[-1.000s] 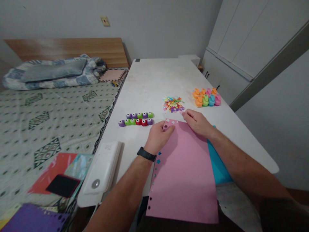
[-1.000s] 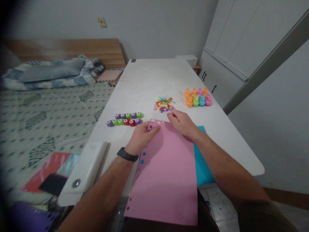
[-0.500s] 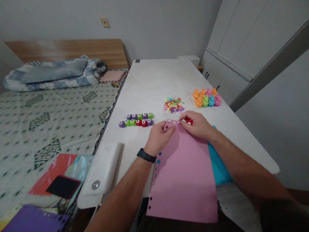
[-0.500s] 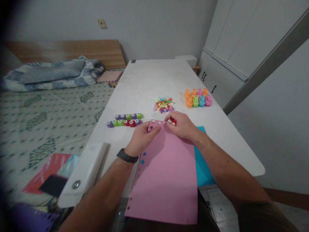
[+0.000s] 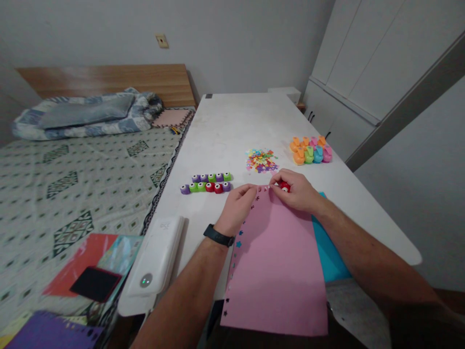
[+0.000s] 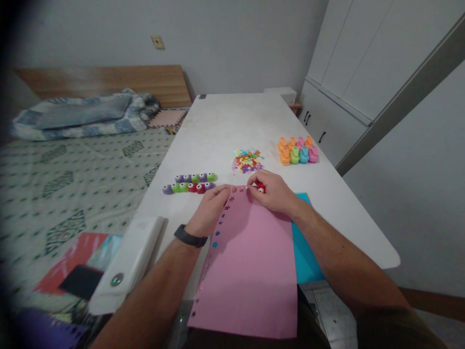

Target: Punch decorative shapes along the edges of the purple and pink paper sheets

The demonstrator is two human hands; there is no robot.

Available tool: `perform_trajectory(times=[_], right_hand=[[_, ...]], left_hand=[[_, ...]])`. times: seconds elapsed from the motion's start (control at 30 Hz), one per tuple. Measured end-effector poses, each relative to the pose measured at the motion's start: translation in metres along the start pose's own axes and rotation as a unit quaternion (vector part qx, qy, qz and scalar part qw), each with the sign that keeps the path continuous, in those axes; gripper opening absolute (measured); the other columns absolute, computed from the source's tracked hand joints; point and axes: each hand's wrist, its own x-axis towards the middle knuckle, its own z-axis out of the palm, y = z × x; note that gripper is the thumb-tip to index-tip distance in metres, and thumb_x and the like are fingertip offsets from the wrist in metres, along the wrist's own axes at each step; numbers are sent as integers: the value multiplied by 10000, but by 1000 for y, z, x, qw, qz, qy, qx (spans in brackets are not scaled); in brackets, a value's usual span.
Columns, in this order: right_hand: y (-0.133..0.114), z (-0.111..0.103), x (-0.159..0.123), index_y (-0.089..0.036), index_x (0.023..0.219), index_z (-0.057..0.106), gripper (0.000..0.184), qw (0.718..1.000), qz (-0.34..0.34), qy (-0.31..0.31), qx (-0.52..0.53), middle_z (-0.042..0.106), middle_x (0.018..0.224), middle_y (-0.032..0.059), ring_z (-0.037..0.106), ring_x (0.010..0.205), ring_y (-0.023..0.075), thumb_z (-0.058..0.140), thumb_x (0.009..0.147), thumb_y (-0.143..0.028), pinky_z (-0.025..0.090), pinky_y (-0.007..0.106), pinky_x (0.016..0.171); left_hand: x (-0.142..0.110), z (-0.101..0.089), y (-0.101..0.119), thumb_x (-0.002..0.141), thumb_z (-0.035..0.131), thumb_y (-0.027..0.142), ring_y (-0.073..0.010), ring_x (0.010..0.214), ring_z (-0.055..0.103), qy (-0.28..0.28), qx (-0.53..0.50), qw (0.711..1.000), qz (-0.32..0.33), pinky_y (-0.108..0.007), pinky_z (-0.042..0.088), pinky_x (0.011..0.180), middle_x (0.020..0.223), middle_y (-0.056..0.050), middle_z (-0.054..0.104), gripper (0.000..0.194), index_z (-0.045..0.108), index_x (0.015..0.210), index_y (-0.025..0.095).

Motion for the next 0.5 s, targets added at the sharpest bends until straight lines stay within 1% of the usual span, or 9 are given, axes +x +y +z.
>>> perform_trajectory(times=[0.07,0.17,0.23,0.33,0.5], right_hand=[[-1,0,0,-234,894,669,73,1000,-7,0,-2,664,878,49,603,826,207,601,870,-219,452,336,775],[-3,1,-1,-231,896,668,73,1000,-19,4,-5,662,869,47,603,819,204,604,870,-207,449,334,766],[-4,1,-1,-231,901,665,73,1000,-25,6,-6,663,877,48,605,825,203,607,869,-198,450,333,769],[-3,2,-2,-229,906,659,76,999,-33,7,-9,664,883,46,610,833,202,608,870,-186,452,335,779],[-1,3,-3,-217,920,660,81,998,-52,14,-17,660,870,40,609,818,194,623,865,-171,451,332,757]], left_hand=[[1,-1,-1,790,717,409,-129,663,576,-4,10,1000,-2,-240,427,601,787,-33,692,285,709,898,145],[1,-1,0,756,765,402,-120,638,588,-19,2,1000,-6,-234,426,581,817,-41,709,410,682,1071,153],[1,-1,0,747,783,389,-117,627,595,-40,-12,999,-4,-230,428,574,820,-41,715,475,655,1143,160],[1,0,-1,748,796,351,-124,672,624,-56,-19,998,22,-235,459,611,853,-55,730,441,673,1119,149],[3,1,-3,771,795,332,-142,751,658,-45,-4,997,65,-250,502,685,891,-67,750,305,719,993,138]])
